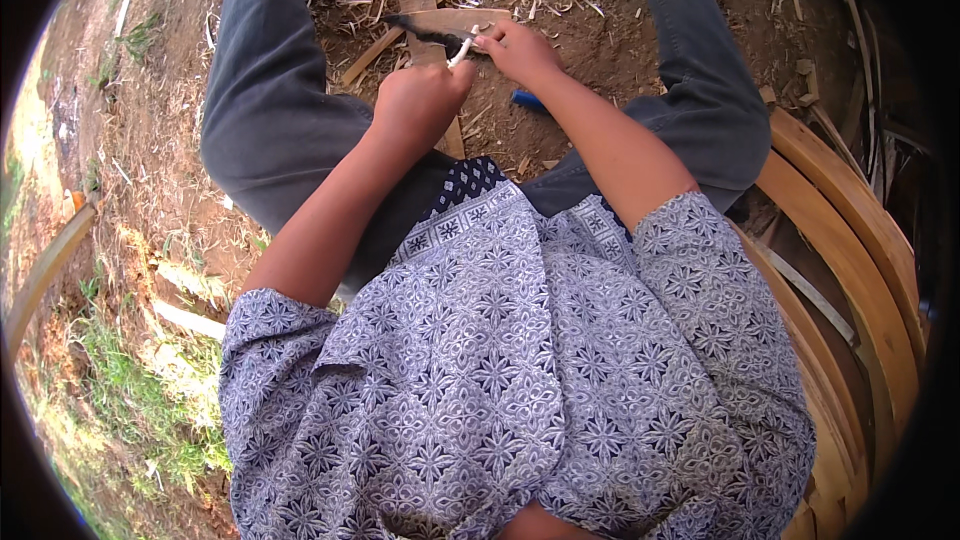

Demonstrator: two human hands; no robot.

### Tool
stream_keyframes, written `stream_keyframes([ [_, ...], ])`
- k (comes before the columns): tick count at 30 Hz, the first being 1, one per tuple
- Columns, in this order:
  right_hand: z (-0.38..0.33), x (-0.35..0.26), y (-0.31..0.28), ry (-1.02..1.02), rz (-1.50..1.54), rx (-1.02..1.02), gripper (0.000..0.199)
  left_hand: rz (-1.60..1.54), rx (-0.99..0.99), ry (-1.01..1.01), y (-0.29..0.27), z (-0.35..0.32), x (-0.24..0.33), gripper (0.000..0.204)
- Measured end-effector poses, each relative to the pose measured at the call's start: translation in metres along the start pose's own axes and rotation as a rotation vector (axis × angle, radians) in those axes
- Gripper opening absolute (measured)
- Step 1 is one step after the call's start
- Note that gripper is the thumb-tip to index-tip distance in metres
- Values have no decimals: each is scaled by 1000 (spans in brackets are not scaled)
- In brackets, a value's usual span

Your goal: The person sits on the ground and uses a knife to carve a small piece of wood held in their left hand. They repeatedly shave thin strips from the wood, creating a pile of shavings on the ground.

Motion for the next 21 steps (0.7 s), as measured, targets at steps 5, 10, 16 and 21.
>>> stream_keyframes([
  [5,18,11,1,19,28,42,43,-25,29,-12,-2,-1,3,13],
  [10,-4,11,1,10,77,63,41,-34,39,-24,-3,0,-1,13],
  [16,-12,13,-1,-14,66,16,40,-16,4,-23,-1,0,0,14],
  [21,21,17,7,133,-24,74,39,-44,18,-3,-3,-1,3,15],
])
Point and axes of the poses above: each hand's wrist, its own z-axis towards the middle knuckle, its own y-axis out of the palm, x = y × z, the point moved 2 cm from there along z, towards the middle knuckle, and after that the axes turned 11 degrees about -z, right-handed, at the moved point
